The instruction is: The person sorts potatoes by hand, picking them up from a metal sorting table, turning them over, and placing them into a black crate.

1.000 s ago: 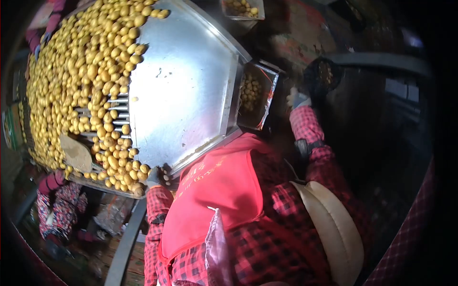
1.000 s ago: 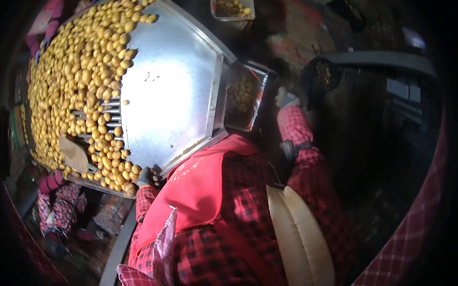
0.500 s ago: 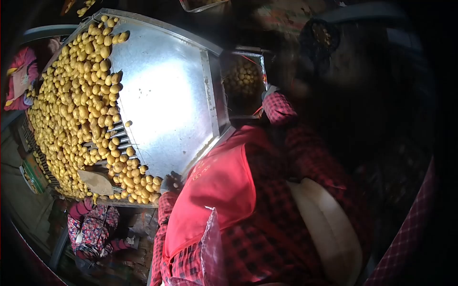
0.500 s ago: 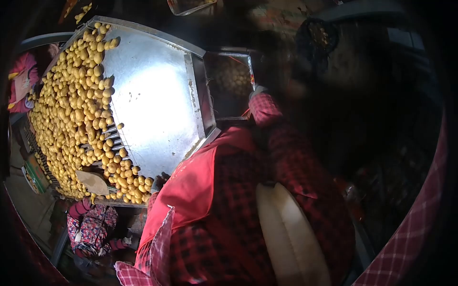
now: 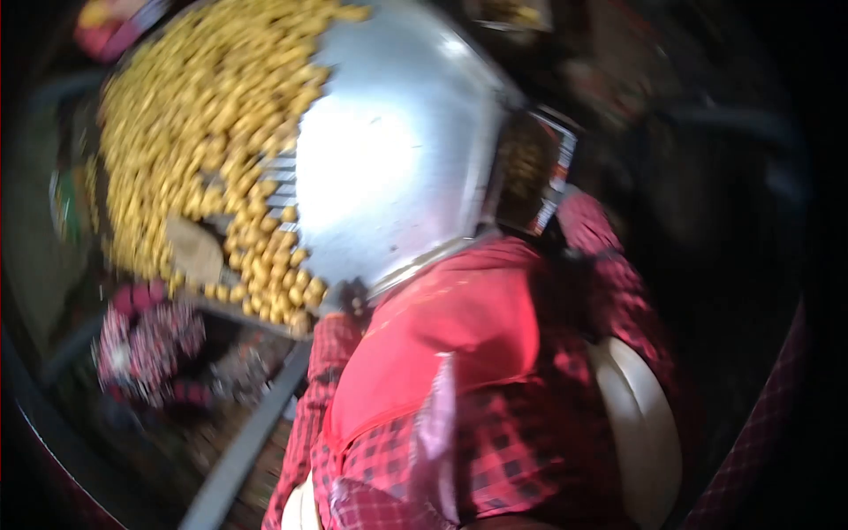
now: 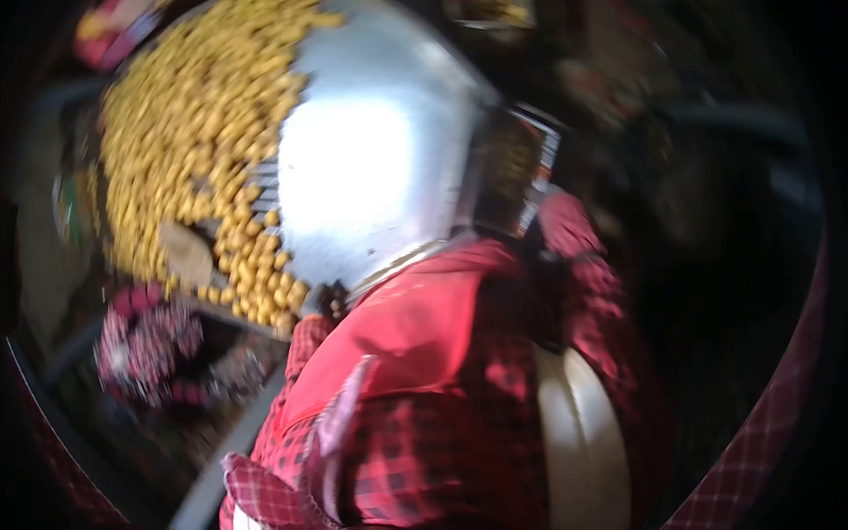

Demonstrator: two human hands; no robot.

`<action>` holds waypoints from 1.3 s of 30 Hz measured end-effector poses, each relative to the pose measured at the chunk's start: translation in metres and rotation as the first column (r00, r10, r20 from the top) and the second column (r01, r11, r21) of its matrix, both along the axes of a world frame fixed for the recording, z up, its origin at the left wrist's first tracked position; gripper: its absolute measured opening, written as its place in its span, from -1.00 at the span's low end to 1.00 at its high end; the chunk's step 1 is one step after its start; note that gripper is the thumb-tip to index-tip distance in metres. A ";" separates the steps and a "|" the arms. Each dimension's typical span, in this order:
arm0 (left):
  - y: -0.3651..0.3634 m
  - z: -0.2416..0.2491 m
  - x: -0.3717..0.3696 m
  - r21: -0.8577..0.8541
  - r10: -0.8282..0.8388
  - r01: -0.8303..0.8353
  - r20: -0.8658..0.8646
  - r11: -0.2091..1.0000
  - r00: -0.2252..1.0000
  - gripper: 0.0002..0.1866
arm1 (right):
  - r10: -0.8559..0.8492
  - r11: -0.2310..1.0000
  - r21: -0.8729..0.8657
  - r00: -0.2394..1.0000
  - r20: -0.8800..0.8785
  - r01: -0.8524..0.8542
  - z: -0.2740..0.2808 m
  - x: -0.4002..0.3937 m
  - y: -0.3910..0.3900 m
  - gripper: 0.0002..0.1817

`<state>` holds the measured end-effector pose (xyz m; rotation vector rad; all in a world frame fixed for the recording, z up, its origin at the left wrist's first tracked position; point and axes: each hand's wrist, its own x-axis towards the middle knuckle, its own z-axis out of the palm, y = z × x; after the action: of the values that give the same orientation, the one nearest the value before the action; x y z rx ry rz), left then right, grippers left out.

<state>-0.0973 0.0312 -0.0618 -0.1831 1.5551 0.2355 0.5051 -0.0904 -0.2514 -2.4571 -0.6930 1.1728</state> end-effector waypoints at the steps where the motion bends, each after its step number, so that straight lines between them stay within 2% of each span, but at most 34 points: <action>1: 0.002 0.010 0.009 0.030 -0.026 0.030 -0.114 0.999 0.993 -0.78 | 0.029 0.999 0.029 0.999 0.017 -0.029 0.017 0.005 0.023 -0.61; 2: 0.009 0.029 0.031 0.044 -0.044 0.056 -0.233 0.997 0.972 -0.81 | 0.049 0.996 0.072 0.998 0.030 -0.051 0.027 0.011 0.036 -0.58; 3: 0.002 0.024 0.026 0.126 -0.033 0.059 -0.198 0.990 0.980 -0.80 | 0.086 0.990 0.107 0.995 0.058 -0.092 0.052 0.008 0.066 -0.55; 4: -0.006 0.013 0.012 0.206 -0.040 0.074 -0.165 0.976 0.985 -0.80 | 0.114 0.981 0.149 0.990 0.082 -0.125 0.050 0.017 0.088 -0.52; 5: -0.032 -0.050 -0.029 0.461 -0.245 0.372 -0.311 0.806 0.918 -0.79 | 0.153 0.967 0.186 0.980 0.126 -0.175 0.061 0.019 0.111 -0.48; 8: -0.031 -0.038 -0.024 0.423 -0.288 0.615 -0.614 0.666 0.735 -0.70 | 0.238 0.909 0.264 0.923 0.303 -0.322 0.094 0.014 0.172 -0.37; 9: -0.016 0.009 -0.006 0.467 -0.154 0.646 -0.727 0.603 0.669 -0.70 | 0.245 0.888 0.282 0.893 0.378 -0.363 0.105 0.007 0.188 -0.34; 10: -0.011 0.029 -0.002 0.489 -0.007 0.686 -0.812 0.539 0.584 -0.70 | 0.245 0.866 0.298 0.861 0.447 -0.401 0.113 -0.004 0.203 -0.30; 12: 0.009 0.012 -0.043 0.515 0.275 0.676 -0.856 0.527 0.438 -0.64 | 0.216 0.839 0.309 0.795 0.567 -0.448 0.122 -0.034 0.223 -0.26; 13: 0.025 0.024 -0.052 0.568 0.394 0.594 -0.823 0.570 0.409 -0.54 | 0.187 0.829 0.314 0.758 0.625 -0.463 0.125 -0.054 0.232 -0.24; 14: 0.042 0.025 -0.075 0.440 0.354 0.620 -0.897 0.650 0.266 -0.45 | 0.152 0.818 0.323 0.720 0.678 -0.476 0.128 -0.076 0.243 -0.22; 15: 0.053 0.026 -0.096 0.303 0.280 0.602 -0.950 0.739 0.134 -0.42 | 0.193 0.894 0.215 0.771 0.607 -0.394 0.129 -0.089 0.252 -0.22; 16: 0.064 0.019 -0.120 0.273 0.315 0.628 -0.948 0.729 0.047 -0.41 | 0.232 0.944 0.080 0.813 0.535 -0.321 0.131 -0.102 0.261 -0.21; 18: 0.082 0.030 -0.150 0.159 0.080 0.535 -0.983 0.830 0.167 -0.35 | 0.177 0.920 0.055 0.535 0.826 -0.388 0.101 -0.120 0.241 -0.26; 21: 0.110 0.028 -0.165 -0.134 -0.206 0.514 -0.975 0.848 0.086 -0.27 | 0.191 0.924 -0.006 0.446 0.875 -0.383 0.083 -0.112 0.249 -0.25; 23: 0.116 -0.001 -0.179 -0.002 -0.070 0.473 -0.989 0.881 0.128 -0.23 | 0.150 0.934 -0.004 0.381 0.912 -0.358 0.078 -0.116 0.245 -0.24; 24: 0.117 -0.012 -0.182 0.064 -0.002 0.452 -0.989 0.890 0.145 -0.20 | 0.140 0.939 -0.008 0.359 0.923 -0.345 0.076 -0.115 0.245 -0.24; 25: 0.125 0.034 -0.159 0.064 -0.051 0.327 -0.942 0.943 0.332 -0.17 | 0.141 0.938 -0.011 0.353 0.925 -0.345 0.075 -0.116 0.245 -0.24; 27: 0.110 0.002 -0.171 0.025 -0.103 0.430 -0.957 0.902 0.272 -0.15 | 0.139 0.936 -0.007 0.352 0.926 -0.352 0.076 -0.117 0.245 -0.25; 28: 0.107 0.002 -0.171 -0.001 -0.133 0.483 -0.962 0.876 0.238 -0.14 | 0.139 0.935 -0.005 0.354 0.925 -0.355 0.076 -0.116 0.242 -0.25; 29: 0.103 -0.001 -0.162 -0.152 -0.228 0.465 -0.967 0.872 0.111 -0.21 | 0.145 0.934 -0.011 0.353 0.924 -0.357 0.075 -0.115 0.240 -0.25; 31: 0.123 0.077 -0.112 -0.172 -0.324 0.522 -0.921 0.836 0.216 -0.28 | 0.158 0.929 -0.019 0.352 0.923 -0.369 0.076 -0.113 0.236 -0.25; 32: 0.132 0.097 -0.092 -0.174 -0.365 0.543 -0.892 0.822 0.267 -0.32 | 0.160 0.925 -0.015 0.353 0.922 -0.379 0.077 -0.113 0.236 -0.26; 34: 0.120 0.041 -0.079 -0.153 -0.342 0.573 -0.910 0.805 0.236 -0.36 | 0.167 0.918 -0.017 0.347 0.923 -0.397 0.080 -0.112 0.235 -0.26; 36: 0.124 0.054 -0.034 -0.103 -0.336 0.601 -0.896 0.793 0.290 -0.38 | 0.178 0.908 -0.018 0.347 0.921 -0.419 0.082 -0.108 0.231 -0.26; 38: 0.123 0.070 0.010 0.212 -0.118 0.624 -0.888 0.752 0.444 -0.49 | 0.198 0.894 -0.024 0.348 0.916 -0.447 0.085 -0.109 0.226 -0.27; 39: 0.123 0.080 0.037 0.416 0.025 0.446 -0.752 0.792 0.659 -0.55 | 0.206 0.891 -0.026 0.352 0.913 -0.454 0.087 -0.107 0.224 -0.27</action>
<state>-0.0602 0.1538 0.0182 0.6832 2.2032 0.6320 0.3976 0.1335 -0.1648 -2.6405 -1.5757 -0.3676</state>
